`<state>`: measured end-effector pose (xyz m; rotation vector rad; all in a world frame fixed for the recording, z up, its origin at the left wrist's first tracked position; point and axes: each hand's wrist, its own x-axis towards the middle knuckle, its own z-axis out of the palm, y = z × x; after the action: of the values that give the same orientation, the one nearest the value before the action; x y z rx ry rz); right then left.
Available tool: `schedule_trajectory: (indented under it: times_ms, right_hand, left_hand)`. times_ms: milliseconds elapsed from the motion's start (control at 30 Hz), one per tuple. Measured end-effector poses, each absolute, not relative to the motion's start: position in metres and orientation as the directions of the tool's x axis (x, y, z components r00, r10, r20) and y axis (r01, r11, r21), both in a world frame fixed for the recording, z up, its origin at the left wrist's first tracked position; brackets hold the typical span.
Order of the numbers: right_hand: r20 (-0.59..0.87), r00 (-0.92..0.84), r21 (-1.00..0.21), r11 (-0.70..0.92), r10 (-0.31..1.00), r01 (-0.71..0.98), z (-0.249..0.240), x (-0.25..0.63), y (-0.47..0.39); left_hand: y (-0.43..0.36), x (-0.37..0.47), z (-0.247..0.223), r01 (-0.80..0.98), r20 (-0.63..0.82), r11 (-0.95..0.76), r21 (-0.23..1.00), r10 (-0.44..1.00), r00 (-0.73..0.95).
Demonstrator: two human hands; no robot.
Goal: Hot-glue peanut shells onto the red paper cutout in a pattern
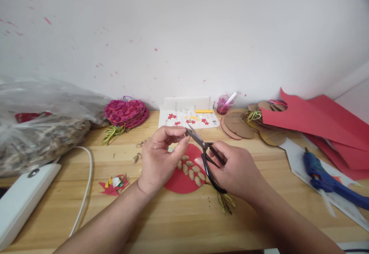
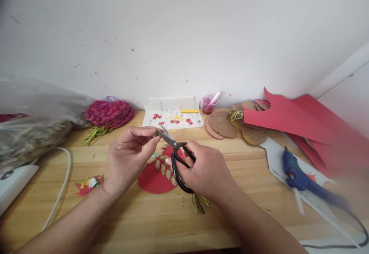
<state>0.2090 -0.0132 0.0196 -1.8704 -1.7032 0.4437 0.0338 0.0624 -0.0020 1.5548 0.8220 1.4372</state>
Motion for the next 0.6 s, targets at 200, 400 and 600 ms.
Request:
schedule_trajectory:
  times_ms: [200,400,600]
  right_hand:
    - [0.13,0.135,-0.584,-0.035,0.982,0.811,0.021,0.211,-0.013]
    - [0.165,0.099,-0.544,0.007,0.981,0.839,0.018,0.218,-0.013]
    - [0.184,0.086,-0.547,0.029,0.979,0.837,0.017,0.223,-0.013]
  left_hand:
    - [0.063,0.034,0.002,-0.137,0.35,-0.332,0.933,0.927,0.134]
    - [0.065,0.034,0.009,-0.222,0.242,-0.202,0.954,0.954,0.175]
    - [0.073,0.029,0.004,-0.334,0.179,-0.081,0.939,0.945,0.273]
